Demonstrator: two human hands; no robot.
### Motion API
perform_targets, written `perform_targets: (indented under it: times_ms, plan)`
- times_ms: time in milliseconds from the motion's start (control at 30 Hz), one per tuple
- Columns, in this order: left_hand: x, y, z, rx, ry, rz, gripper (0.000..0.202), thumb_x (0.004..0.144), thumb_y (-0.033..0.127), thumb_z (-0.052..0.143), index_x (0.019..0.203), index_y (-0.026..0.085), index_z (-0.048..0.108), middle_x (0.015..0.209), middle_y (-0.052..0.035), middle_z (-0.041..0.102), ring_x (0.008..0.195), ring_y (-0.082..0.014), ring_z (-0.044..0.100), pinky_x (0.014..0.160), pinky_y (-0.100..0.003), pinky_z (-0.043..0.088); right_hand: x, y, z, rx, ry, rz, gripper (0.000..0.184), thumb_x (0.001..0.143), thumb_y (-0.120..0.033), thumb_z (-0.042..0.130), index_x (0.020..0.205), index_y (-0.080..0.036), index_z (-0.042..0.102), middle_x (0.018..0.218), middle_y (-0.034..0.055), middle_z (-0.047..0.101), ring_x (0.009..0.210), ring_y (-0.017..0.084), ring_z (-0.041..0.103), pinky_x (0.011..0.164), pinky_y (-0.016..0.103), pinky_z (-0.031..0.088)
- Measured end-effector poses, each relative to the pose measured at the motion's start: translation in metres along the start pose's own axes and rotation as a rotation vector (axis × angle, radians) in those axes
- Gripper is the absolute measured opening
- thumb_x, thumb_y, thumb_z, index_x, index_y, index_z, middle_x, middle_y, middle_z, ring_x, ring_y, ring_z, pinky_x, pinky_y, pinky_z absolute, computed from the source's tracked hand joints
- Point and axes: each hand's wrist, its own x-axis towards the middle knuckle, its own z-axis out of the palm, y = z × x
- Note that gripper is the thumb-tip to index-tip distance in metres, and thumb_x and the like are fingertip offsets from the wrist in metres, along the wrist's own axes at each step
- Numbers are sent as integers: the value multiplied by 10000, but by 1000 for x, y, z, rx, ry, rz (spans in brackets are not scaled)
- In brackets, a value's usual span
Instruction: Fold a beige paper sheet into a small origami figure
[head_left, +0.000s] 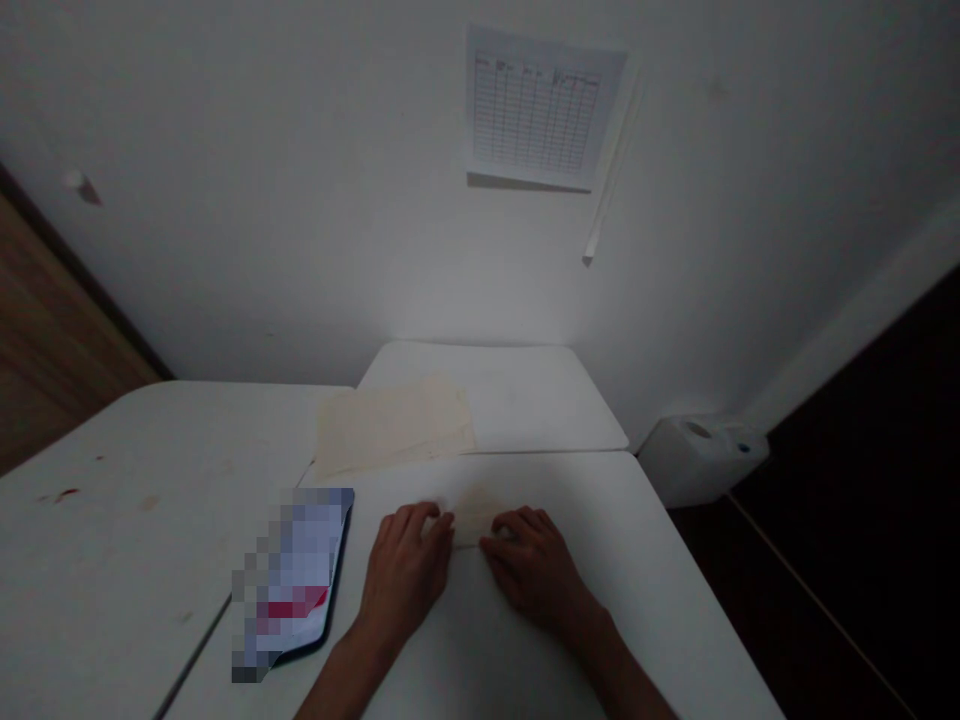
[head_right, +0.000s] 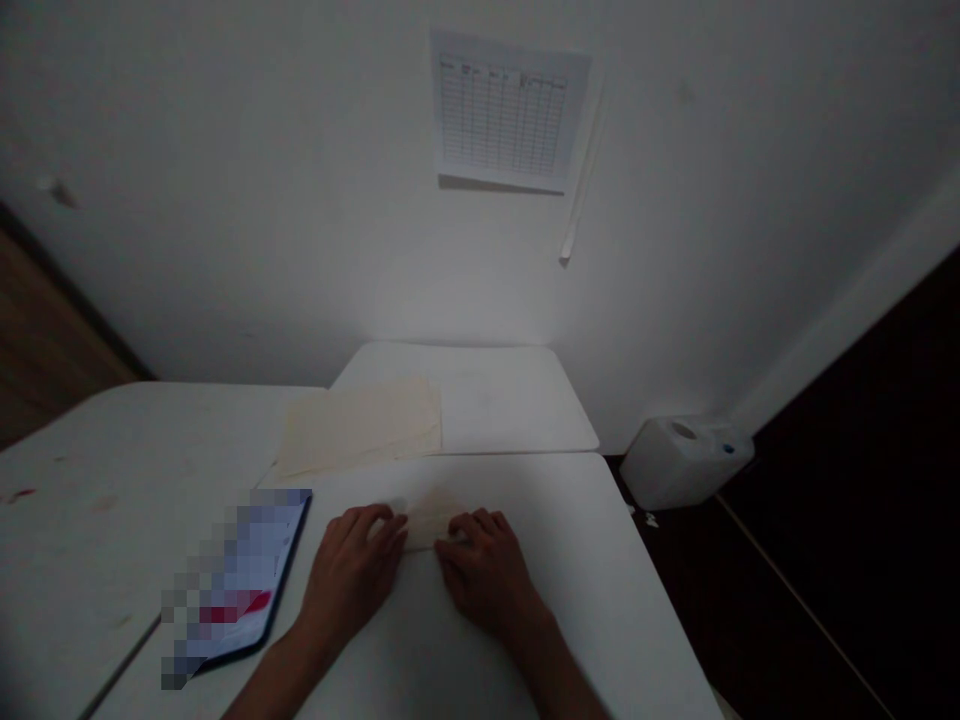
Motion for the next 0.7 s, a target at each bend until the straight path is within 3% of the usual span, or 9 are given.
perform_targets:
  times_ms: [67,200,700]
  plan:
    - [-5,7,-1,2,-39,94,195,859,125,509,991,189,638,852,-72,606,806,-234,539,726,-389,466,0,-1,-1,4,-6,9,205,912,-236,542,1074,-301,649,1065,27,602,983,204,489,892,366,350]
    - [-12,18,-1,-75,-138,202,261,809,86,520,1017,184,643,843,-69,613,837,-227,556,799,-393,490,1,-2,-2,16,-13,24,221,905,-244,547,1091,-313,644,1074,22,596,996,205,485,899,365,343]
    - [-11,23,-4,-56,-405,100,403,828,106,499,1195,215,622,921,-76,708,922,-262,632,886,-454,490,1,0,-1,35,-34,31,293,854,-215,602,1122,-328,636,1101,19,589,1016,214,476,915,367,333]
